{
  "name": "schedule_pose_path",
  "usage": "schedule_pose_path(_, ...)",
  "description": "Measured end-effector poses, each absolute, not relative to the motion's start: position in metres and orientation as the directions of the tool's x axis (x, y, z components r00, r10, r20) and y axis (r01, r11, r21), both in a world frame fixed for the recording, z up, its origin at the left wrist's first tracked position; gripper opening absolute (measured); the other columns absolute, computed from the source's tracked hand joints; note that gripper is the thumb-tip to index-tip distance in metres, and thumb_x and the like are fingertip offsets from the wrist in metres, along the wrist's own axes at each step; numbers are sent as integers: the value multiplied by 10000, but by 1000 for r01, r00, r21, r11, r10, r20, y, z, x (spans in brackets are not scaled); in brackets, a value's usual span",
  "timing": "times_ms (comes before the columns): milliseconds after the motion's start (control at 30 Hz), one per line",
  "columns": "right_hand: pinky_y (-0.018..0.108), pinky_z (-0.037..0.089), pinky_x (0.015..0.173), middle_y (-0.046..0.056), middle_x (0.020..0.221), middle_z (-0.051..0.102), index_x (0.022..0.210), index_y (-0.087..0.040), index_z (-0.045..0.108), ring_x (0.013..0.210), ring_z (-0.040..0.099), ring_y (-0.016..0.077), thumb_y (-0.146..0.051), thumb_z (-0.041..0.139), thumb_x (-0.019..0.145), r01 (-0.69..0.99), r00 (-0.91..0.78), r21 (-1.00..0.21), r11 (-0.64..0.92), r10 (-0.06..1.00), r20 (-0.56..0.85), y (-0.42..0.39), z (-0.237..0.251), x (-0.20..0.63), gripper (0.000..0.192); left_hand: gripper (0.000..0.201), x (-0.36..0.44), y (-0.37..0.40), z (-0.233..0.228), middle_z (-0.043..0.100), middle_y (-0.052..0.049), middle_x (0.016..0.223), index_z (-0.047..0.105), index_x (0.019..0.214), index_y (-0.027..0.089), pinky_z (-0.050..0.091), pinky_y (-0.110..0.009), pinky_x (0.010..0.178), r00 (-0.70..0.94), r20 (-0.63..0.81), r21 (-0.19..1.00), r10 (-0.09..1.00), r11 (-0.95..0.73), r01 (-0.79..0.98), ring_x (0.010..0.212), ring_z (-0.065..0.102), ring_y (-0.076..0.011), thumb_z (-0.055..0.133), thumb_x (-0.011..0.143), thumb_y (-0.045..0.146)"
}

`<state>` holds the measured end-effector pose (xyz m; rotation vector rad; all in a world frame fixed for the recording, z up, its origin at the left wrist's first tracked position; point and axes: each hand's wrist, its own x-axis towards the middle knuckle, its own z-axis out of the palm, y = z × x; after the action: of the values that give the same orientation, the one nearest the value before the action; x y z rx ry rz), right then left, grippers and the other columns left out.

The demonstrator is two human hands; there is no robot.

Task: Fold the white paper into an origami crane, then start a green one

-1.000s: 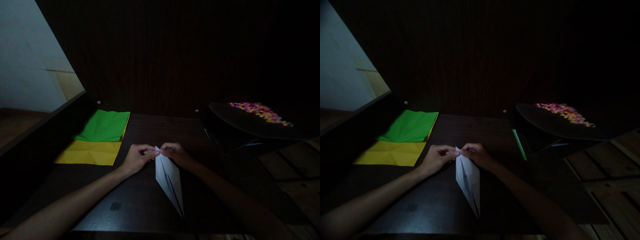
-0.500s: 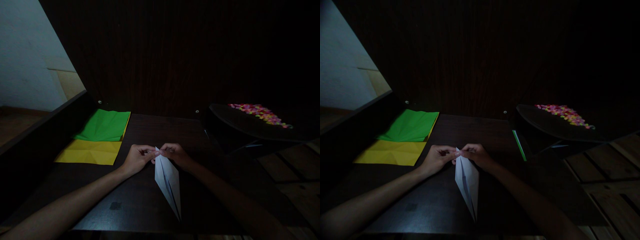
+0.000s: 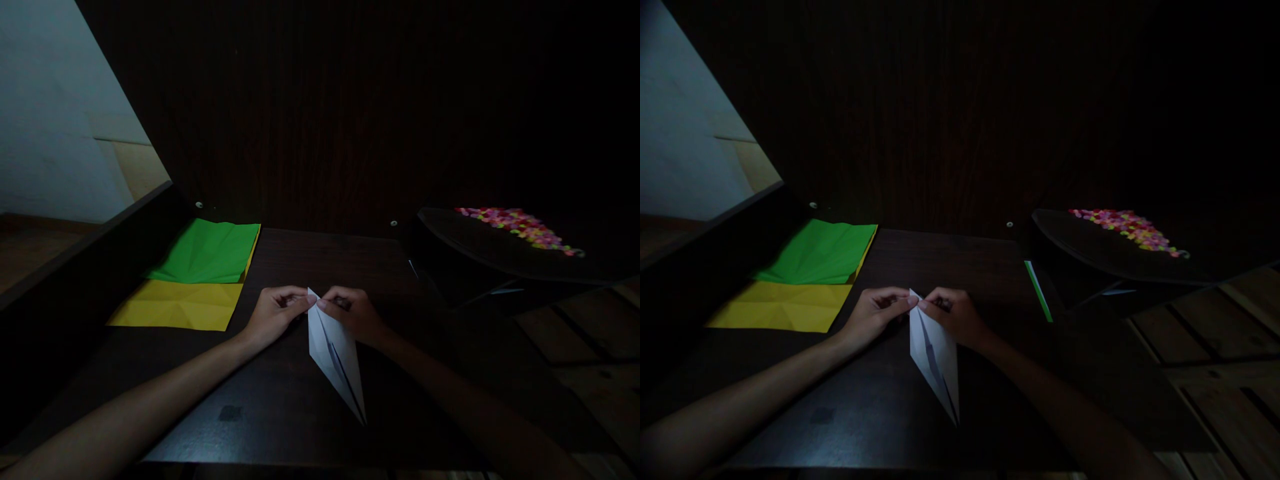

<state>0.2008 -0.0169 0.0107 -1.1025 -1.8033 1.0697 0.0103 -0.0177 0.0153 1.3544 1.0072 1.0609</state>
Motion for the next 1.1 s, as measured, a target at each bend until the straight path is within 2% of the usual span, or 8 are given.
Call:
schedule_pose_path(100,261,417,597,14,699,675,730,-184,673,640,578,143,-328,608,852,323,-333,-887,329,917,219,-18,10,200,200,227,11,-18,15,734,-49,726,769,786,151,478,-242,589,145,66,998,987,-67,-2,622,614,-145,794,682,351)
schedule_pose_path(167,264,418,606,14,700,673,727,-185,672,643,580,143,-318,612,854,335,-338,-867,370,906,256,-19,10,199,193,230,11,-18,16,714,-34,670,769,774,152,459,-228,555,118,55,998,991,-54,-10,579,590,-126,803,673,356)
schedule_pose_path(333,264,404,597,9,673,643,714,-182,668,602,558,131,-278,613,861,371,-354,-802,468,870,344,-21,10,197,184,254,12,-20,20,582,18,473,767,774,139,313,-184,391,139,-38,998,990,46,-49,405,438,-67,802,680,372)
schedule_pose_path(467,268,407,600,8,661,629,705,-185,664,598,559,133,-286,601,872,374,-354,-788,489,861,366,-21,11,196,205,265,13,-21,21,625,-5,529,767,806,126,360,-195,416,174,-44,993,984,63,-103,425,468,-71,791,695,366)
schedule_pose_path(833,264,407,595,11,686,656,719,-189,677,620,567,139,-306,625,848,341,-357,-855,391,895,267,-20,11,196,182,230,11,-21,21,617,-2,515,766,755,130,367,-197,428,148,-17,997,989,28,-73,433,462,-74,778,708,355)
schedule_pose_path(1100,247,388,552,1,665,661,719,-183,672,586,548,126,-332,631,832,317,-321,-895,314,924,210,-20,9,196,192,256,14,-22,18,646,-16,552,750,744,122,404,-199,447,122,-16,992,992,31,-122,461,515,-88,795,690,368)
